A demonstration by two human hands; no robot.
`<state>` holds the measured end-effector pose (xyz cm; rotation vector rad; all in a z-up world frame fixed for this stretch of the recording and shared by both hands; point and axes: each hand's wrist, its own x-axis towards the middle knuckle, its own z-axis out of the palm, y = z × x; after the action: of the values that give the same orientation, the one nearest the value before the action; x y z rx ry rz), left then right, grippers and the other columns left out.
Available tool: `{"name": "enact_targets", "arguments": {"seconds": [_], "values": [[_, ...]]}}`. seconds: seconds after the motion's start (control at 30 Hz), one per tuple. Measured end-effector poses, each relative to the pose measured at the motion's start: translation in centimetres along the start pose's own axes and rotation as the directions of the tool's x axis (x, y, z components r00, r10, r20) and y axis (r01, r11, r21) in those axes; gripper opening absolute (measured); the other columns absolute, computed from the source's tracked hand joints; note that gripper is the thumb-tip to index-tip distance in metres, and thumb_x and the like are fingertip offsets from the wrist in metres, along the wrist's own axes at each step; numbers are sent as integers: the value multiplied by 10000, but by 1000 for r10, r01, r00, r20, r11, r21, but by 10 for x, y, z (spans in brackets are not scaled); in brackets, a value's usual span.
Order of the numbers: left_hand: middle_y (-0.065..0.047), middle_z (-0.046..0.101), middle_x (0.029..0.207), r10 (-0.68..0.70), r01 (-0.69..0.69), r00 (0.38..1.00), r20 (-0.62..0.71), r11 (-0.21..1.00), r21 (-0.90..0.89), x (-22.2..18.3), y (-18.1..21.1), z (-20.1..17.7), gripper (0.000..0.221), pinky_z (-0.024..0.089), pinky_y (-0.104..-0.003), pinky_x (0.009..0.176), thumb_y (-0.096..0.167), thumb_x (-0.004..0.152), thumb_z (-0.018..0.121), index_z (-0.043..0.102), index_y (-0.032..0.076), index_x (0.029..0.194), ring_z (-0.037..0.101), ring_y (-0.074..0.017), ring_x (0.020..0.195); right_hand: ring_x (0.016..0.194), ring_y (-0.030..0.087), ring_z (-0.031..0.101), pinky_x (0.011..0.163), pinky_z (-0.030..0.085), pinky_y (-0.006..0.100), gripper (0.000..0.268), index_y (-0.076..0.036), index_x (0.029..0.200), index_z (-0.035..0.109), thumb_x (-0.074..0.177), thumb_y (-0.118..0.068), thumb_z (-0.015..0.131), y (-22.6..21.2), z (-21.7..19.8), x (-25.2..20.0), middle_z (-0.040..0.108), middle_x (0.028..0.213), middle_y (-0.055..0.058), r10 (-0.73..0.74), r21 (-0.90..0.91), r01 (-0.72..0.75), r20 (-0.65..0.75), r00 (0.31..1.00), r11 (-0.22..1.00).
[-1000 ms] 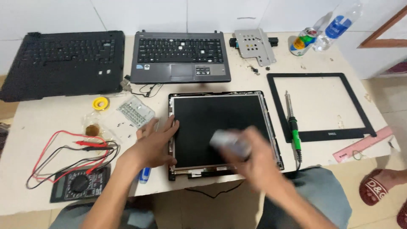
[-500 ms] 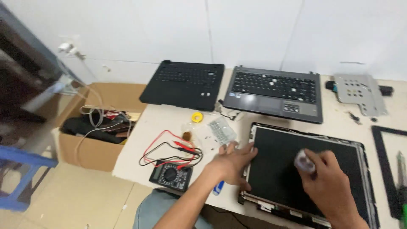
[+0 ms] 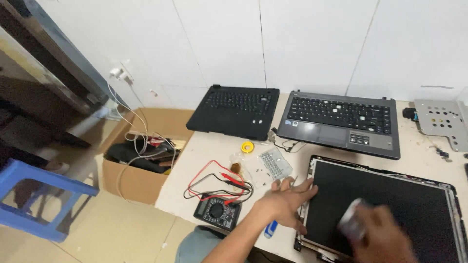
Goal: The person is disassembling a laptop screen assembly using a screwdriver and then cleaning the display panel with a cleaning solution and wipe.
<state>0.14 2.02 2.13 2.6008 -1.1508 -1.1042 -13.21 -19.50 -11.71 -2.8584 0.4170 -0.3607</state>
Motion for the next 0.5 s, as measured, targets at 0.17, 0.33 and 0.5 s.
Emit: {"name": "enact_targets", "arguments": {"seconds": [0.17,0.33,0.5], "values": [[53,-74,1687,25,-25,1000,-9,999,20,6,-4,5,1174,49,-533,1151,448,623,701,52,245,1580,-49,-398,1497,719,40,682,708,536,197,525,-400,1139,612,657,-505,793,-32,-8,-31,655,883,-97,-53,274,32,72,996,961],[64,-105,1686,10,-10,1000,20,1000,-1,-1,2,1,1156,6,-570,1158,400,667,716,30,248,1585,-104,-397,1502,807,155,799,784,541,285,577,-186,841,851,948,-618,485,42,-53,40,852,739,40,520,76,-566,308,797,821],[78,-130,1680,13,-12,999,32,1000,-28,5,-4,6,1177,-12,-527,1172,418,663,698,-17,265,1584,-130,-392,1503,437,274,526,442,356,446,539,37,530,558,958,-248,720,56,-68,22,552,507,181,421,376,-351,-121,899,858]]}}
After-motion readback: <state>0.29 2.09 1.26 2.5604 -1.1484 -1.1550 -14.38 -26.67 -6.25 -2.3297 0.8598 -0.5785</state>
